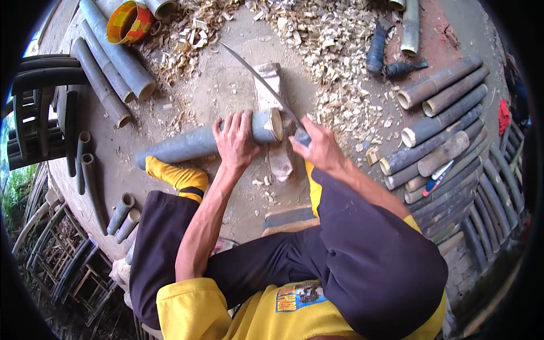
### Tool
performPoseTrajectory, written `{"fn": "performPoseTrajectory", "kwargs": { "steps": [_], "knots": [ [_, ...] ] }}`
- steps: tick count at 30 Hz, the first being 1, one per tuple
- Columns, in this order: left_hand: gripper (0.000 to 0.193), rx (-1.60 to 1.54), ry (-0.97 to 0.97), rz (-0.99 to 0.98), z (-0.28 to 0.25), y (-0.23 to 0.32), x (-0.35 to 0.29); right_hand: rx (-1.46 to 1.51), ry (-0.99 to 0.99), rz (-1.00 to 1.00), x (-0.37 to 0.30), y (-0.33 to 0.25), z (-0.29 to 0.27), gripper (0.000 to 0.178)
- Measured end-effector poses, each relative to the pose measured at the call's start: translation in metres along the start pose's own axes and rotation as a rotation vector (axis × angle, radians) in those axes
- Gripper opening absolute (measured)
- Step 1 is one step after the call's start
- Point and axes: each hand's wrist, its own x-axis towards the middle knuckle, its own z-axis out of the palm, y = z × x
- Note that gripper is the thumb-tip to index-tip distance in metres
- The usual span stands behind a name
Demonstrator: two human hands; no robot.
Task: The person measures a length of bamboo with a tape measure, marks it, and then uses a machete to cut and notch the bamboo pole on a wooden block.
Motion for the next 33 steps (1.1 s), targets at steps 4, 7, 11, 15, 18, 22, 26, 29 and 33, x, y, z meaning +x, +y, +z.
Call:
{"fn": "performPoseTrajectory", "kwargs": {
  "steps": [4,7,11,15,18,22,26,29,33],
  "knots": [
    [0.073,-0.002,0.048,0.001,0.001,0.002,0.004,-0.098,-0.014,-0.04,-0.005,0.014,0.016,0.02],
    [0.072,0.017,0.077,0.01,0.004,0.001,0.002,-0.09,-0.257,0.234,0.004,0.03,0.006,0.023],
    [0.07,0.053,0.227,0.028,0.014,-0.001,-0.005,0.08,-0.056,0.053,-0.003,-0.001,0.004,0.03],
    [0.069,-0.006,0.234,0.02,0.013,0.005,-0.001,0.049,-0.224,0.291,0.005,0.021,0.011,0.023],
    [0.071,0.101,0.263,0.037,0.016,0.001,-0.003,-0.005,-0.301,0.325,0.0,0.006,-0.005,0.022],
    [0.062,0.066,0.347,0.019,0.021,0.004,-0.003,-0.01,0.023,-0.025,-0.006,-0.004,0.004,0.024],
    [0.062,0.105,0.346,0.042,0.021,0.004,-0.004,-0.075,-0.353,0.322,0.003,0.012,-0.004,0.027],
    [0.059,0.055,0.37,0.012,0.021,0.004,-0.008,0.07,-0.031,0.051,-0.005,-0.015,-0.002,0.027],
    [0.062,0.064,0.404,0.04,0.018,0.008,-0.004,0.075,-0.142,0.16,0.0,0.012,0.012,0.027]
  ]
}}
